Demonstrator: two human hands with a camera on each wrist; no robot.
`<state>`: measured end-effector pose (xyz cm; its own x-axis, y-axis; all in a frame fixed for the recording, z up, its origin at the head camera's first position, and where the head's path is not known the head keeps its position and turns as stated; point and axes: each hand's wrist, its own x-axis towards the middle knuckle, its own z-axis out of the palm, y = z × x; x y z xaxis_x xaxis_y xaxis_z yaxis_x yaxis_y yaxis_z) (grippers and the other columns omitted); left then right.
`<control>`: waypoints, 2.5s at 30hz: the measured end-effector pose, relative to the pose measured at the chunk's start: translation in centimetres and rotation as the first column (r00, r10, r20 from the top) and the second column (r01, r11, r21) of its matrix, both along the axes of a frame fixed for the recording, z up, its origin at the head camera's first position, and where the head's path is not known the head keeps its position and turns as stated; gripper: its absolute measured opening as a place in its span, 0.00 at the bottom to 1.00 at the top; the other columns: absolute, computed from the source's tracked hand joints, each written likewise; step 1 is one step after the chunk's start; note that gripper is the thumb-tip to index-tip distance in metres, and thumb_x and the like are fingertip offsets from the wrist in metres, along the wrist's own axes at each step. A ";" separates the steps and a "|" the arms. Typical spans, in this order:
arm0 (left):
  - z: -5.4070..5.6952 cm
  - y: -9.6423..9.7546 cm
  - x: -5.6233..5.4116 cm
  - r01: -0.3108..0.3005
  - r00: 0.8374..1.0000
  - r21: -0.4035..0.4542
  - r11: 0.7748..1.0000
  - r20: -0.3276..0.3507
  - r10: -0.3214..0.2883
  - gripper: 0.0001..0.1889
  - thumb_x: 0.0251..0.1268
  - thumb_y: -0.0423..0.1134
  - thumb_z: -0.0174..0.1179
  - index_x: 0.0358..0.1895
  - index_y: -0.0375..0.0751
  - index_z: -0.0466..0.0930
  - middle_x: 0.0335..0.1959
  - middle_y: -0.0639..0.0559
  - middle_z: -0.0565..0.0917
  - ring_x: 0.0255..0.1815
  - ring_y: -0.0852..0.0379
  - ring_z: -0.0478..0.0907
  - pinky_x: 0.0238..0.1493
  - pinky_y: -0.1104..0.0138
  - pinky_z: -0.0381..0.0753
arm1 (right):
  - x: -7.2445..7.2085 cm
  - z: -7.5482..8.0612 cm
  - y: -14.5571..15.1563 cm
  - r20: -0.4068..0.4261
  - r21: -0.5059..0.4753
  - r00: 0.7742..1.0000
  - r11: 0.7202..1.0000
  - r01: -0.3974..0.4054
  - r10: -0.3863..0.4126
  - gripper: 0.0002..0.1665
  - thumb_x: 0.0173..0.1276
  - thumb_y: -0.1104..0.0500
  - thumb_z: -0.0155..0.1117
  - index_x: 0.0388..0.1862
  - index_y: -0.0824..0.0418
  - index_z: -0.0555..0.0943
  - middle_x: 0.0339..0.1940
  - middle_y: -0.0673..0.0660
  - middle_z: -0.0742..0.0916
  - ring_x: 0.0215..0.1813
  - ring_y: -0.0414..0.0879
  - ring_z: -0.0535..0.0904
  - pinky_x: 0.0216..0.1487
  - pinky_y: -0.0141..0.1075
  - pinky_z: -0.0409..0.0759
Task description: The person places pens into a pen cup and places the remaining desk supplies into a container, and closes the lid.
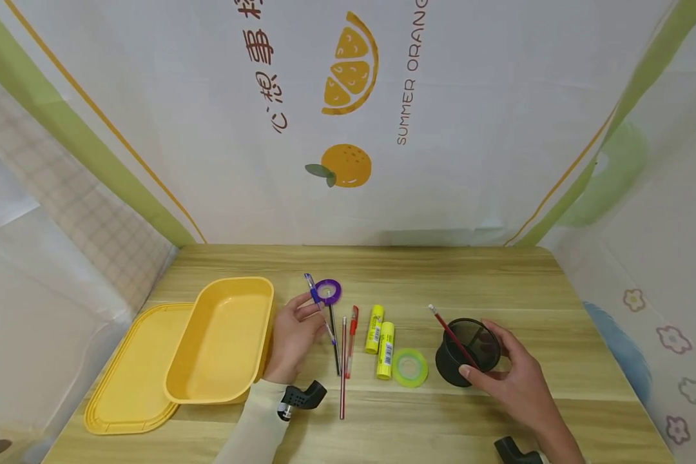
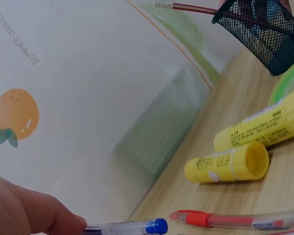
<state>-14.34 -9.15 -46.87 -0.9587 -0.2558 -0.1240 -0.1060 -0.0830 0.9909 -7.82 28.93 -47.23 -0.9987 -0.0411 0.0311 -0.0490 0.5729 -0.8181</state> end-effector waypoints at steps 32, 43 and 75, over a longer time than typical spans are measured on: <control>4.0 1.8 1.3 0.178 0.978 0.197 0.964 -0.147 -0.150 0.21 0.70 0.27 0.65 0.64 0.32 0.76 0.51 0.42 0.86 0.48 0.51 0.89 0.45 0.59 0.92 | 0.6 0.3 -0.2 -0.064 -0.050 0.998 0.999 -0.001 -0.002 0.48 0.73 0.56 0.74 0.85 0.54 0.61 0.64 0.51 0.81 0.59 0.20 0.73 0.39 0.36 0.90; 5.0 3.4 1.8 0.246 0.963 0.231 0.941 -0.172 -0.209 0.19 0.73 0.25 0.62 0.63 0.30 0.74 0.52 0.41 0.87 0.47 0.54 0.89 0.45 0.62 0.92 | 1.0 -0.1 0.1 -0.117 -0.104 0.993 0.994 -0.038 0.025 0.47 0.72 0.62 0.74 0.84 0.62 0.62 0.62 0.46 0.81 0.60 0.21 0.76 0.39 0.37 0.91; 4.8 11.7 3.0 0.415 0.900 0.316 0.853 -0.283 -0.332 0.18 0.70 0.23 0.65 0.59 0.37 0.77 0.48 0.43 0.85 0.47 0.54 0.87 0.47 0.66 0.90 | 0.8 0.2 0.1 -0.057 -0.095 0.998 0.995 -0.031 0.025 0.47 0.74 0.58 0.73 0.85 0.56 0.61 0.69 0.59 0.79 0.61 0.18 0.73 0.42 0.34 0.90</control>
